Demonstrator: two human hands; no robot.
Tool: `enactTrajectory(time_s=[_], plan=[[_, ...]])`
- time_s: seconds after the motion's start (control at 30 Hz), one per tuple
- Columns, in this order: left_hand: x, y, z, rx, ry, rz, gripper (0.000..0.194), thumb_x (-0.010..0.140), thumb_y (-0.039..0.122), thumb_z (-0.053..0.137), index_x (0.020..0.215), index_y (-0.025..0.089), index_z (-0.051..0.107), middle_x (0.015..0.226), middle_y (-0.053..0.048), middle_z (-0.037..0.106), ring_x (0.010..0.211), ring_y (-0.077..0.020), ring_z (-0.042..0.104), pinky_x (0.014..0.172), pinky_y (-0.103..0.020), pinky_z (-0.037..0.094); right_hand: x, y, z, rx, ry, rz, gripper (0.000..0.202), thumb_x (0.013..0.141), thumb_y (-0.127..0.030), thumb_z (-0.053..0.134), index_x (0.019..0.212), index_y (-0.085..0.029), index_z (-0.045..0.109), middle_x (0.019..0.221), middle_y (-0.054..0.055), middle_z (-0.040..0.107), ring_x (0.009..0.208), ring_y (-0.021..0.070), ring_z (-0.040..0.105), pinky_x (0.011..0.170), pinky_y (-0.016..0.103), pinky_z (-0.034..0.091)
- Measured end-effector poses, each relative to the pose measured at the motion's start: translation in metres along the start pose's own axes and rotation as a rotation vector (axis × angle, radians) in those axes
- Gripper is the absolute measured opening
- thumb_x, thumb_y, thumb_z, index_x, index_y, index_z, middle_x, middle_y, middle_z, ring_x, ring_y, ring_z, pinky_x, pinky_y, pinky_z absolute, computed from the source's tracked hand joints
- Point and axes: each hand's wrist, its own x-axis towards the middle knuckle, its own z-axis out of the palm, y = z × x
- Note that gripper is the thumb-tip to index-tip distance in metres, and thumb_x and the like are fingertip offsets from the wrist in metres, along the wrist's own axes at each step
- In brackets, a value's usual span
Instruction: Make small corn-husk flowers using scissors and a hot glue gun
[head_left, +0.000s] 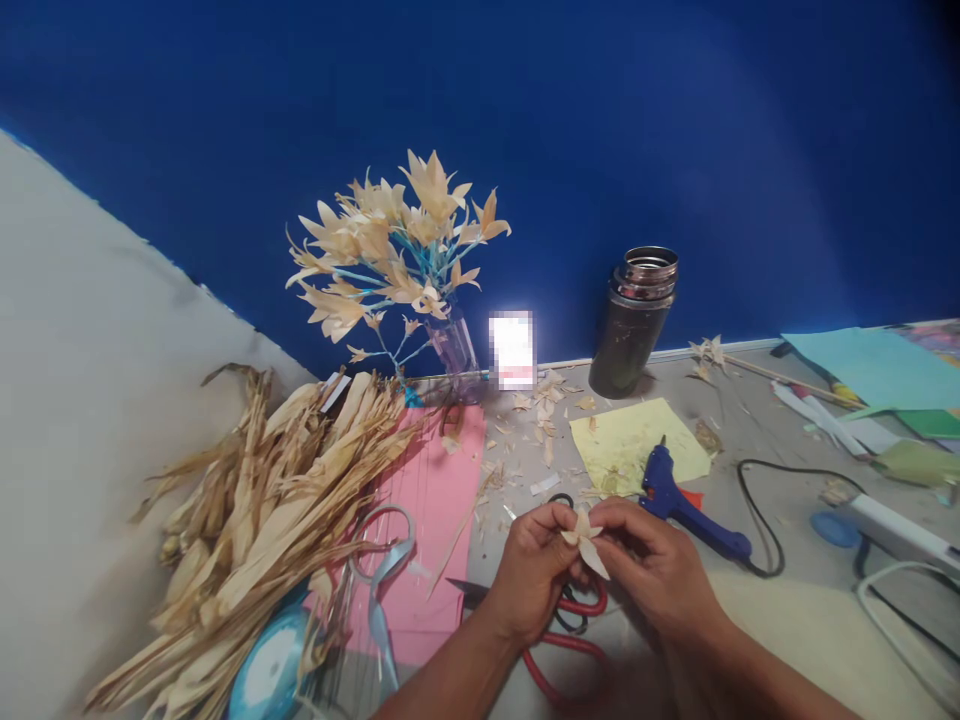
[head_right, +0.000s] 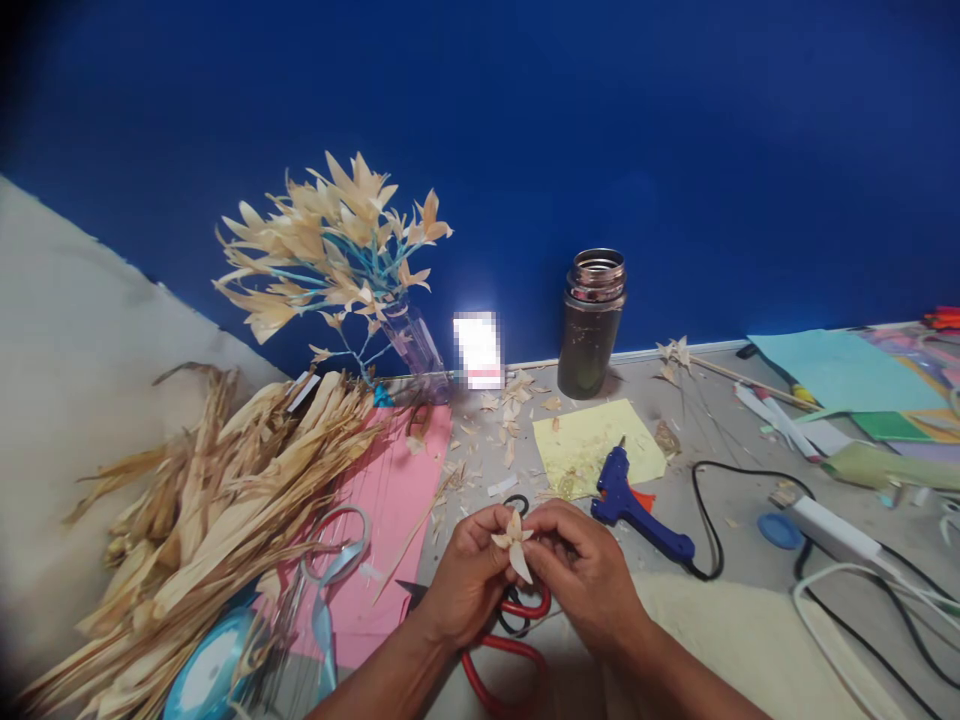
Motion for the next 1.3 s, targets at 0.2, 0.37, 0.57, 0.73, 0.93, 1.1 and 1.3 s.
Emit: enactTrajectory(time_s=[0.2,0.37,0.57,0.73,0.93,1.1,1.3], plan=[[0.0,-0.001,0.001,0.02,0.056,0.054,0.027,0.063,0.026,0.09,0.069,0.013,0.067,0.059,0.002,0.061,0.046,-0.005,0.051,0.046,-0.015,0.037,-0.001,-0.001,-0.002,-0.007,0.022,-0.024,0.005,0.08,-0.021,0.068,0.078,-0.023,0.072,0.078,0.003,0.073,0.07,0.0191,0.069,0.064,0.025,0.055],[0.001,0.004,-0.003,-0.007,-0.01,0.011,0.031,0.058,0.029,0.093,0.069,0.012,0.07,0.056,0.001,0.062,0.042,-0.0054,0.051,0.046,-0.017,0.041,-0.003,-0.002,-0.004,0.035,0.003,0.009,0.006,0.08,-0.022,0.068,0.077,-0.023,0.073,0.08,0.004,0.075,0.072,0.02,0.07,0.063,0.026,0.056],[0.003,0.007,-0.008,-0.002,-0.082,-0.03,0.035,0.058,0.032,0.093,0.07,0.011,0.068,0.056,0.0,0.062,0.042,-0.0061,0.05,0.048,-0.02,0.046,-0.002,-0.004,-0.003,0.073,-0.045,0.066,0.009,0.081,-0.024,0.066,0.078,-0.023,0.075,0.079,0.004,0.075,0.07,0.0195,0.069,0.064,0.026,0.055],[0.002,0.006,-0.005,-0.021,-0.107,-0.038,0.035,0.063,0.032,0.09,0.072,0.012,0.063,0.055,0.004,0.054,0.044,-0.0047,0.044,0.048,-0.018,0.044,-0.005,-0.004,-0.004,0.122,-0.089,0.155,0.015,0.085,-0.032,0.065,0.085,-0.022,0.077,0.085,0.005,0.075,0.076,0.0209,0.068,0.069,0.028,0.055],[0.0,0.006,-0.003,0.037,-0.069,0.041,0.039,0.065,0.04,0.088,0.079,0.015,0.062,0.053,0.005,0.051,0.045,-0.0065,0.043,0.049,-0.02,0.041,-0.011,0.005,-0.009,0.289,-0.125,0.293,0.036,0.095,-0.049,0.054,0.085,-0.018,0.07,0.06,-0.001,0.057,0.054,0.0139,0.051,0.053,0.025,0.041],[0.001,0.009,-0.007,0.276,0.052,0.165,0.03,0.066,0.036,0.086,0.073,0.013,0.068,0.057,0.002,0.058,0.05,-0.0079,0.05,0.051,-0.02,0.037,-0.008,0.002,-0.009,0.257,-0.177,0.276,0.033,0.089,-0.048,0.064,0.076,-0.018,0.066,0.066,-0.001,0.06,0.061,0.0144,0.051,0.057,0.025,0.04],[0.002,0.01,-0.009,0.206,-0.011,0.134,0.039,0.072,0.034,0.083,0.104,0.015,0.073,0.067,-0.001,0.068,0.048,-0.0087,0.053,0.051,-0.022,0.042,-0.007,-0.005,-0.013,0.272,-0.163,0.286,0.028,0.091,-0.041,0.065,0.075,-0.018,0.065,0.071,0.0,0.064,0.067,0.0151,0.054,0.064,0.026,0.042]])
